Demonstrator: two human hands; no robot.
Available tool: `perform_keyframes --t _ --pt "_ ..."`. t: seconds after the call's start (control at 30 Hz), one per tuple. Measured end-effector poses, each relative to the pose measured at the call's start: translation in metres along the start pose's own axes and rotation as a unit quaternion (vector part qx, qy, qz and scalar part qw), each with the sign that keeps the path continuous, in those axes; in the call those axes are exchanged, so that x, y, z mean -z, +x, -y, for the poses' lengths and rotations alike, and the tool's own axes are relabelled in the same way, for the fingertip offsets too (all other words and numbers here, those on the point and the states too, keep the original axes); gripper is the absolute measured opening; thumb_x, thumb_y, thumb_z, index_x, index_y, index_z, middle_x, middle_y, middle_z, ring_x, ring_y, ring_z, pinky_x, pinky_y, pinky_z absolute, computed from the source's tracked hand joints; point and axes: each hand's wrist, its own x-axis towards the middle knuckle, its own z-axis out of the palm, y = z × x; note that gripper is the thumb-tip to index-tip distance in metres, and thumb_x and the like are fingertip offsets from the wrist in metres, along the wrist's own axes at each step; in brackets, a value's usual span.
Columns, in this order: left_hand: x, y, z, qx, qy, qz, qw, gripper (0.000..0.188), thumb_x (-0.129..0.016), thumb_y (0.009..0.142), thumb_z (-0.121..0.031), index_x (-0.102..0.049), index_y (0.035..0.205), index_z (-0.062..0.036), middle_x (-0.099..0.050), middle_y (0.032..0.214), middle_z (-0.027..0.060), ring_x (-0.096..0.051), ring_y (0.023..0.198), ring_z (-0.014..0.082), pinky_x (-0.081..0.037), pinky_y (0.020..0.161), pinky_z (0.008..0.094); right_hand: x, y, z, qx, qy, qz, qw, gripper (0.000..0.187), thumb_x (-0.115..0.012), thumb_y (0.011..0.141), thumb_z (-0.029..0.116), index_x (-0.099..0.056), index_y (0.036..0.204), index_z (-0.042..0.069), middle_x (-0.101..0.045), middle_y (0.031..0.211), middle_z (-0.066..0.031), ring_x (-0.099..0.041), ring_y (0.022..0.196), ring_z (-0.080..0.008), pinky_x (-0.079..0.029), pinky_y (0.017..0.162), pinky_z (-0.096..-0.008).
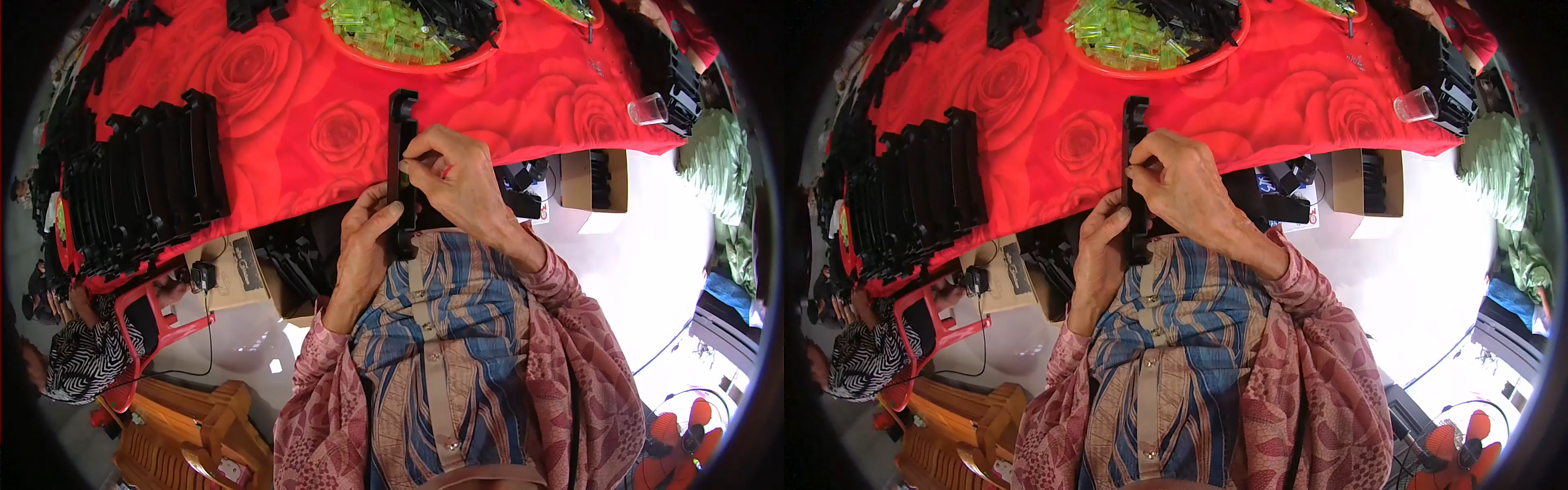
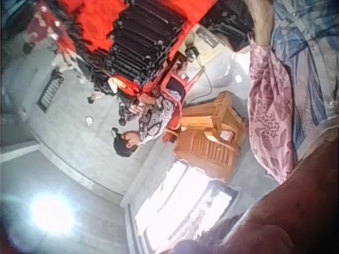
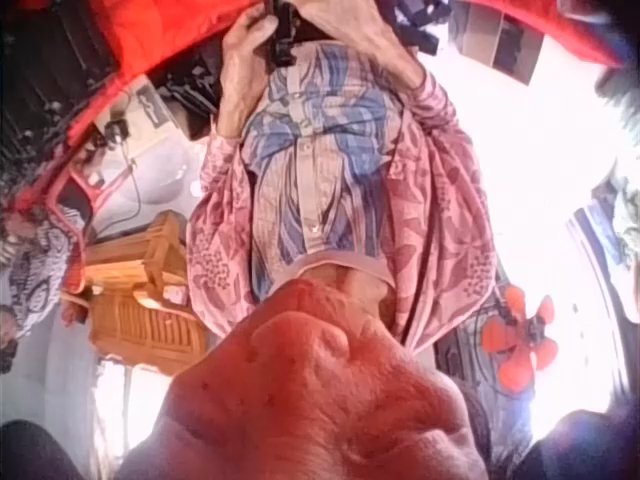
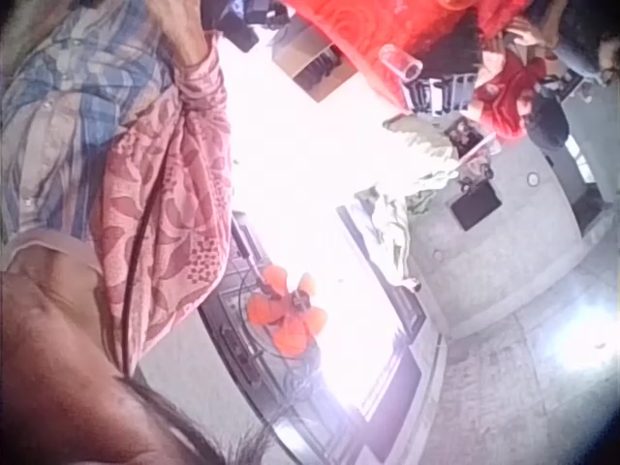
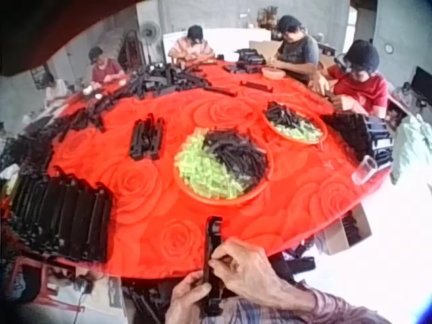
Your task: The person assembles plastic cartridge housings by hand, inserting small plastic parts and springs into the housings.
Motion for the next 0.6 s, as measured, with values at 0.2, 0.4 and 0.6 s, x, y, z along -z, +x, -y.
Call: perform_keyframes --t 0.2,0.4,0.6 --pt "-0.001 -0.006 -0.007 0.024 0.019 -0.007 1.000 0.040 -0.063 0.090 -0.010 -0.051 0.126 0.0026 -0.063 0.103 0.0078 -0.061 0.086 0.0139 -0.048 0.081 0.0267 0.000 -0.001 0.002 -0.007 -0.016 -0.014 1.000 0.011 -0.069 0.079 0.000 -0.060 0.083 -0.004 -0.064 0.074 -0.0156 -0.065 0.062 -0.0272 -0.049 0.054 -0.0348" --pt "-0.009 -0.005 -0.004 -0.022 0.144 -0.031 0.989 0.040 -0.065 0.090 -0.011 -0.052 0.127 0.0020 -0.061 0.101 0.0044 -0.056 0.083 0.0092 -0.046 0.076 0.0226 -0.003 -0.003 0.000 -0.018 -0.022 -0.028 0.999 0.011 -0.069 0.078 0.001 -0.060 0.083 -0.004 -0.065 0.076 -0.0161 -0.067 0.067 -0.0283 -0.051 0.057 -0.0353" --pt "-0.004 0.001 0.007 -0.068 0.167 -0.041 0.983 0.038 -0.063 0.092 -0.012 -0.053 0.126 0.0027 -0.062 0.104 0.0060 -0.057 0.091 0.0108 -0.046 0.082 0.0249 -0.009 -0.009 0.003 -0.002 -0.031 -0.037 0.999 0.010 -0.068 0.078 0.000 -0.060 0.084 -0.003 -0.062 0.078 -0.0146 -0.065 0.065 -0.0277 -0.051 0.056 -0.0344"
